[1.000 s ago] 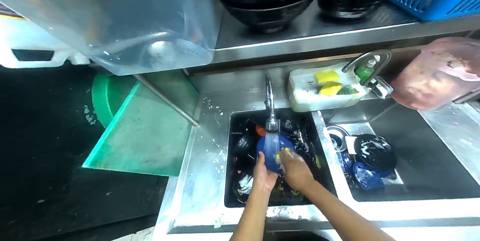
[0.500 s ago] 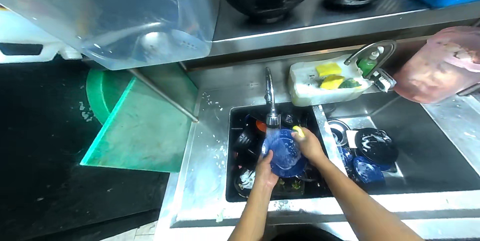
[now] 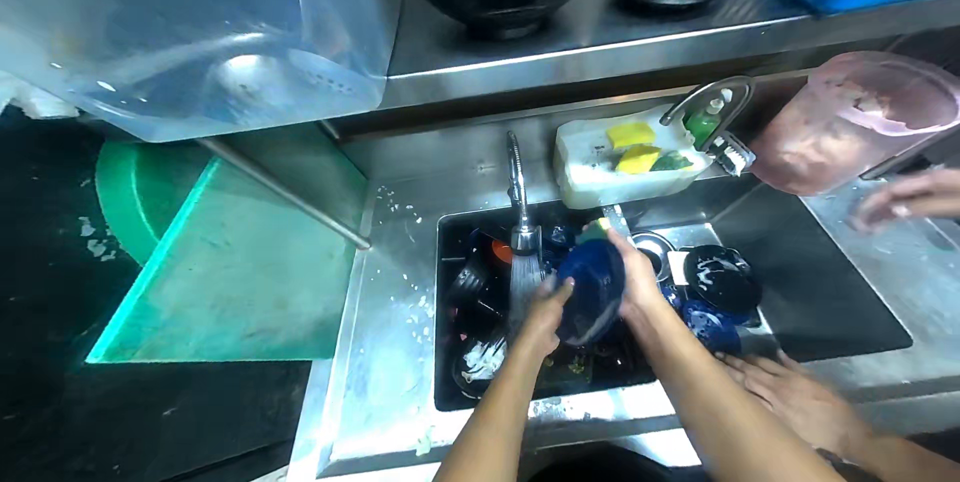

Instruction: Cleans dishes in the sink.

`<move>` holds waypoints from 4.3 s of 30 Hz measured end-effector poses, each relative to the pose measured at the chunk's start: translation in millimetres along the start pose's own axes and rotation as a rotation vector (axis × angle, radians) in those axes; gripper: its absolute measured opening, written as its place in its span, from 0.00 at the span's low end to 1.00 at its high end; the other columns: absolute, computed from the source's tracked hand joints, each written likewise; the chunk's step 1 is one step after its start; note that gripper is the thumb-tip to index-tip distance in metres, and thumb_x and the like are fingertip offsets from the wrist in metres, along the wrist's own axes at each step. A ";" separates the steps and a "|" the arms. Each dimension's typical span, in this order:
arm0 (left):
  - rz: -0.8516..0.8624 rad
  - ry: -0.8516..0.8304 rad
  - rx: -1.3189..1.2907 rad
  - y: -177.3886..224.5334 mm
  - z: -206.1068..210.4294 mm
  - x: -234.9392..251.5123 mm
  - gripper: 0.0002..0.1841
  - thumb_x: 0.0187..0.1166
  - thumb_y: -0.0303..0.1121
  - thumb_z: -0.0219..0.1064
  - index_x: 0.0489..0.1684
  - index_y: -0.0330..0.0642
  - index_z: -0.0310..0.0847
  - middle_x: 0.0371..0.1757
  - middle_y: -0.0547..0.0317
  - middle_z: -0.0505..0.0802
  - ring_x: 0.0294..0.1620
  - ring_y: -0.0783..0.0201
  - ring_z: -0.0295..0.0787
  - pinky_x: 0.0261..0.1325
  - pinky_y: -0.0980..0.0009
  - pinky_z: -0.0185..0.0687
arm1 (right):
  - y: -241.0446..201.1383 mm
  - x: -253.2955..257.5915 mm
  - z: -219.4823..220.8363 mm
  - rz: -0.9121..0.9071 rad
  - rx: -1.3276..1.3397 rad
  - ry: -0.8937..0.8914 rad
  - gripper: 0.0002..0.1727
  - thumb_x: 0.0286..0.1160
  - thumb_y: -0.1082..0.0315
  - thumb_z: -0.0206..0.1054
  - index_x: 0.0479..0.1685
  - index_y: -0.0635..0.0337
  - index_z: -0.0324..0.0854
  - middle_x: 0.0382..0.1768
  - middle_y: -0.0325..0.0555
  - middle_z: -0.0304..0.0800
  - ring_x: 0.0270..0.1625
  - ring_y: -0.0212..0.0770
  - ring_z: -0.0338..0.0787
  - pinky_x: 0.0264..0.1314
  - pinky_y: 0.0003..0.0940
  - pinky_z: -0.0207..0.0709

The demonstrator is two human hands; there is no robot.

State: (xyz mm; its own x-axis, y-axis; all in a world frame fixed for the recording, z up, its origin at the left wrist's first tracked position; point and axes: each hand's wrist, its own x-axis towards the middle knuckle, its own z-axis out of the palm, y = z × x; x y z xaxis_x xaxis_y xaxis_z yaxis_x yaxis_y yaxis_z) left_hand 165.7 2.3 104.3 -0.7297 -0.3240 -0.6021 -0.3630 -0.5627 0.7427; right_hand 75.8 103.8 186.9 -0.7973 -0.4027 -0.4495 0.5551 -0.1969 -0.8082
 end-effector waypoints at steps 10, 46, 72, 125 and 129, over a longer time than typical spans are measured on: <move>0.060 0.616 0.366 -32.7 -37.7 32.0 0.32 0.85 0.60 0.60 0.56 0.32 0.86 0.52 0.34 0.91 0.58 0.39 0.88 0.64 0.38 0.80 | 76.9 -13.7 -18.2 0.366 0.097 -0.175 0.35 0.90 0.37 0.45 0.78 0.56 0.71 0.59 0.57 0.89 0.59 0.52 0.91 0.61 0.53 0.86; 0.380 -0.502 1.940 -67.0 0.9 66.7 0.48 0.79 0.17 0.60 0.94 0.81 0.48 0.98 0.52 0.48 0.95 0.27 0.29 0.79 0.14 0.42 | 70.9 87.4 -238.7 -0.034 0.986 0.761 0.23 0.88 0.53 0.49 0.74 0.55 0.63 0.63 0.56 0.77 0.62 0.53 0.85 0.60 0.51 0.85; -0.113 0.447 -0.036 -10.7 -70.5 -30.3 0.21 0.90 0.32 0.60 0.77 0.32 0.66 0.58 0.34 0.87 0.35 0.49 0.95 0.34 0.58 0.95 | 82.9 12.2 -88.9 0.277 -0.256 -0.028 0.30 0.89 0.50 0.58 0.83 0.57 0.65 0.55 0.59 0.90 0.50 0.55 0.94 0.49 0.51 0.91; 0.043 0.259 0.507 -36.1 -65.5 32.4 0.24 0.86 0.47 0.66 0.70 0.38 0.74 0.42 0.44 0.90 0.24 0.57 0.87 0.31 0.60 0.88 | 89.9 7.3 -72.7 -0.162 -0.533 0.171 0.35 0.64 0.76 0.69 0.78 0.52 0.72 0.61 0.49 0.88 0.59 0.42 0.91 0.56 0.46 0.89; -0.022 0.244 0.232 -37.8 -68.5 33.3 0.32 0.83 0.56 0.66 0.78 0.44 0.73 0.62 0.40 0.89 0.51 0.46 0.92 0.48 0.47 0.91 | 89.3 10.0 -78.1 -0.058 -0.387 0.139 0.32 0.66 0.75 0.69 0.76 0.55 0.73 0.58 0.53 0.89 0.53 0.47 0.93 0.49 0.48 0.91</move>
State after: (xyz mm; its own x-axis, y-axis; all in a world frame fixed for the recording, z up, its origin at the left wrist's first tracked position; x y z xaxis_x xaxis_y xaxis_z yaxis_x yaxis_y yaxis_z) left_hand 194.8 -39.4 36.2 -0.5701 -0.5016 -0.6507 -0.5198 -0.3931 0.7585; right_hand 98.9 152.0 80.6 -0.8638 -0.2714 -0.4246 0.3992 0.1456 -0.9052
